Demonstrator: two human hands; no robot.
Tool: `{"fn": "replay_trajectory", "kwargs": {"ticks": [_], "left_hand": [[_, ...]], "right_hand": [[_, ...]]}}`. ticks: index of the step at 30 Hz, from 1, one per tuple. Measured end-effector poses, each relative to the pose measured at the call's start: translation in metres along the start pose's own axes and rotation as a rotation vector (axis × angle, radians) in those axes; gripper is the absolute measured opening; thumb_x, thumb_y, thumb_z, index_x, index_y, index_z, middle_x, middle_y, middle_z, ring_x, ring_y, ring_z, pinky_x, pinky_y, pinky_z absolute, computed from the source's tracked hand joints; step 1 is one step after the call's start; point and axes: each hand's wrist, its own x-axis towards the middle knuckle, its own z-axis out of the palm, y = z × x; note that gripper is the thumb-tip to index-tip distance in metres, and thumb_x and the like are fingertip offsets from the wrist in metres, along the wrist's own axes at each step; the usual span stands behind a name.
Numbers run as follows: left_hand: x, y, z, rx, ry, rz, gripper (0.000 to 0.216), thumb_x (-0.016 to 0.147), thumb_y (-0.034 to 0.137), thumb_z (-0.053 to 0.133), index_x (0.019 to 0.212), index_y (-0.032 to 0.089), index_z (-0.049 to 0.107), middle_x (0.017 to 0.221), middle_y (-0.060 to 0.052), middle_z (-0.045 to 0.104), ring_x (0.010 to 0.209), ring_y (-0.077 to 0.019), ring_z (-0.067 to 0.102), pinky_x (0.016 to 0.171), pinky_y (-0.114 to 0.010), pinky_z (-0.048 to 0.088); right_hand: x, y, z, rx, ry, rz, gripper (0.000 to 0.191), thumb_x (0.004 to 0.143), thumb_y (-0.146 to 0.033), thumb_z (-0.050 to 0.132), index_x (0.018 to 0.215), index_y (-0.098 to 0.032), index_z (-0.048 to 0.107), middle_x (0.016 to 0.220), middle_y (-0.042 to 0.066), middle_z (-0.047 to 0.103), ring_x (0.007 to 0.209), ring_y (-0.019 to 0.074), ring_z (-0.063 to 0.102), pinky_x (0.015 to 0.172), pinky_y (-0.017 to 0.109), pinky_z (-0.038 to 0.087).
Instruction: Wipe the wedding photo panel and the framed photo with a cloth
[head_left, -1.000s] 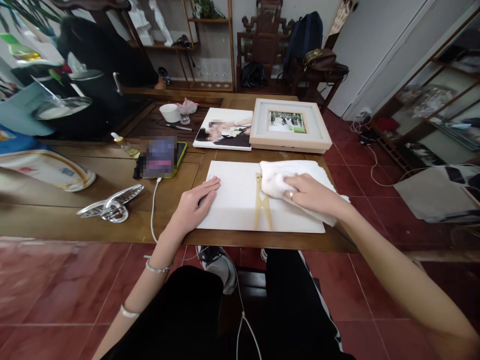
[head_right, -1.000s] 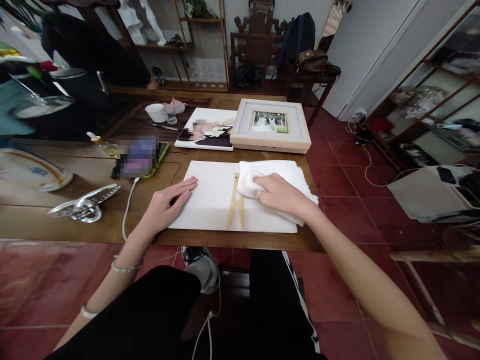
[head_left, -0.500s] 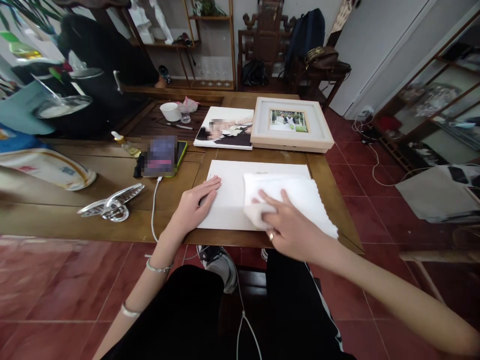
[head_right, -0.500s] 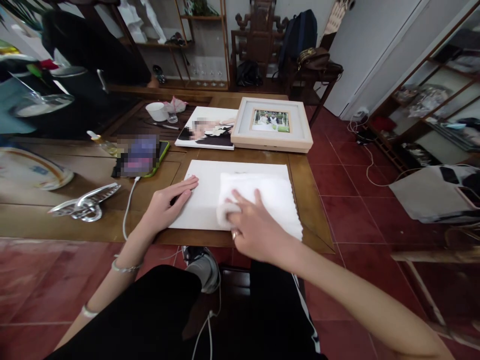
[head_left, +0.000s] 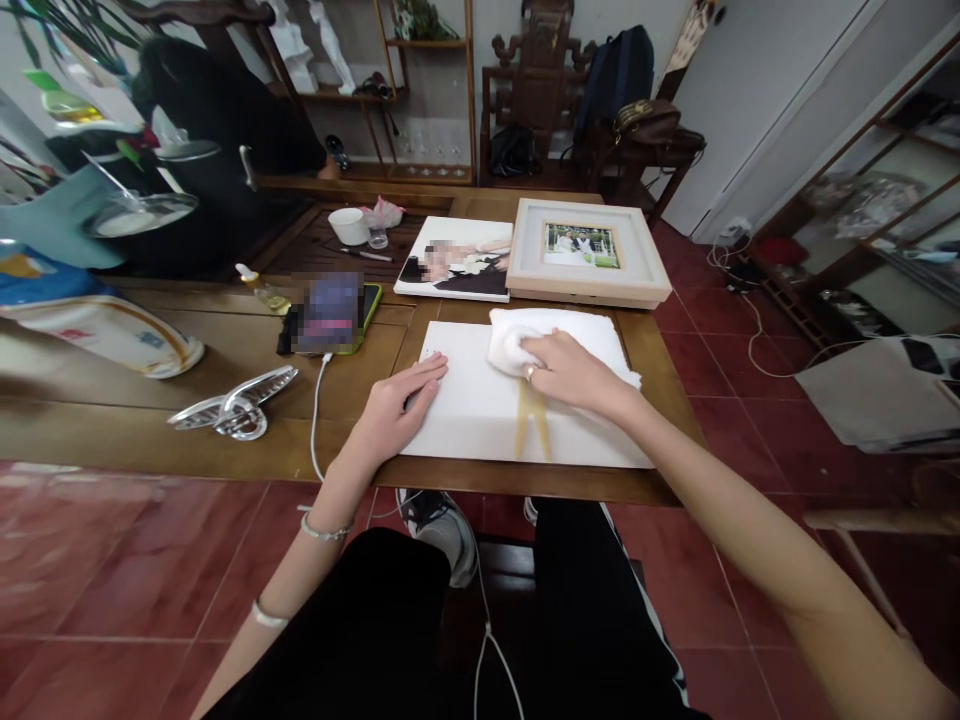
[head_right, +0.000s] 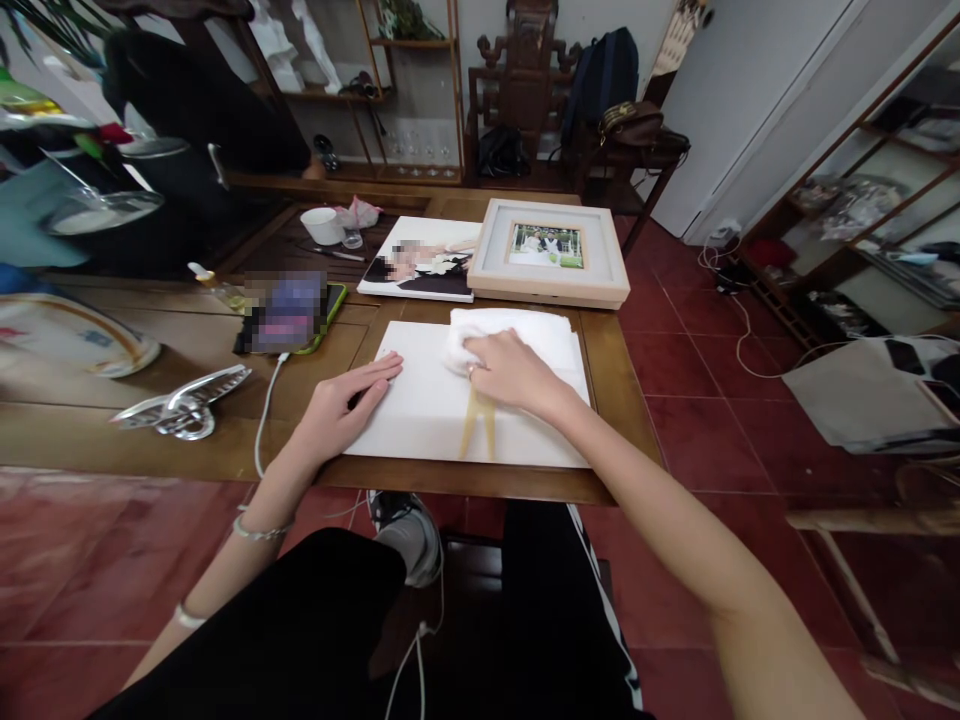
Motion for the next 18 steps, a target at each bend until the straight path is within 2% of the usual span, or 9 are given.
{"fn": "replay_trajectory", "kwargs": {"ticks": [2,4,7,10,15,18], "left_hand": [[0.0,-0.001,0.0,-0.001,0.001,-0.002,0.034,0.095,0.032,0.047,0.116,0.017,0.069,0.127,-0.009,0.065,0.123,-0.0234,0.058,0.11,-0.046,0.043],[0.0,-0.001,0.0,-0.001,0.0,-0.003,0.034,0.095,0.032,0.047,0.116,0.018,0.069,0.127,-0.008,0.065,0.123,-0.0234,0.058,0.11,-0.046,0.043],[0.0,-0.001,0.0,-0.007,-0.003,-0.001,0.034,0.095,0.033,0.047,0.116,0.017,0.069,0.127,-0.009,0.065,0.123,-0.0238,0.058,0.11,-0.046,0.043],[0.0,0.001,0.0,-0.012,-0.005,-0.008,0.035,0.096,0.034,0.047,0.116,0.016,0.069,0.127,-0.009,0.065,0.123,-0.0246,0.058,0.11,-0.046,0.042],[-0.001,0.002,0.0,-0.025,-0.003,-0.011,0.036,0.096,0.034,0.047,0.116,0.014,0.069,0.127,-0.011,0.065,0.124,-0.0247,0.057,0.11,-0.044,0.042],[-0.001,0.001,0.0,-0.027,-0.001,-0.01,0.036,0.096,0.033,0.047,0.116,0.014,0.069,0.127,-0.012,0.064,0.123,-0.0241,0.058,0.11,-0.044,0.042]], "right_hand": [[0.011,-0.003,0.004,-0.034,0.047,-0.007,0.02,0.081,-0.013,0.041,0.083,-0.017,0.06,0.091,0.012,0.068,0.104,0.032,0.059,0.087,0.044,0.041],[0.013,-0.01,0.009,-0.081,0.073,-0.027,0.026,0.082,-0.011,0.04,0.095,-0.015,0.063,0.107,0.017,0.067,0.124,0.0341,0.048,0.097,0.052,0.036],[0.001,-0.027,0.016,-0.124,0.022,-0.041,0.034,0.082,-0.01,0.043,0.108,-0.013,0.064,0.132,0.021,0.057,0.14,0.0352,0.03,0.105,0.064,0.025],[-0.027,-0.049,0.019,-0.131,-0.058,-0.087,0.037,0.081,-0.009,0.046,0.113,-0.014,0.065,0.144,0.02,0.047,0.142,0.0379,0.026,0.108,0.069,0.019],[-0.077,-0.079,0.02,-0.128,-0.137,-0.289,0.03,0.079,-0.016,0.056,0.105,-0.012,0.07,0.141,0.024,0.048,0.138,0.0453,0.031,0.108,0.069,0.022],[-0.084,-0.083,0.019,-0.116,-0.14,-0.315,0.027,0.078,-0.017,0.057,0.102,-0.013,0.07,0.139,0.023,0.051,0.136,0.0433,0.035,0.108,0.065,0.026]]}}
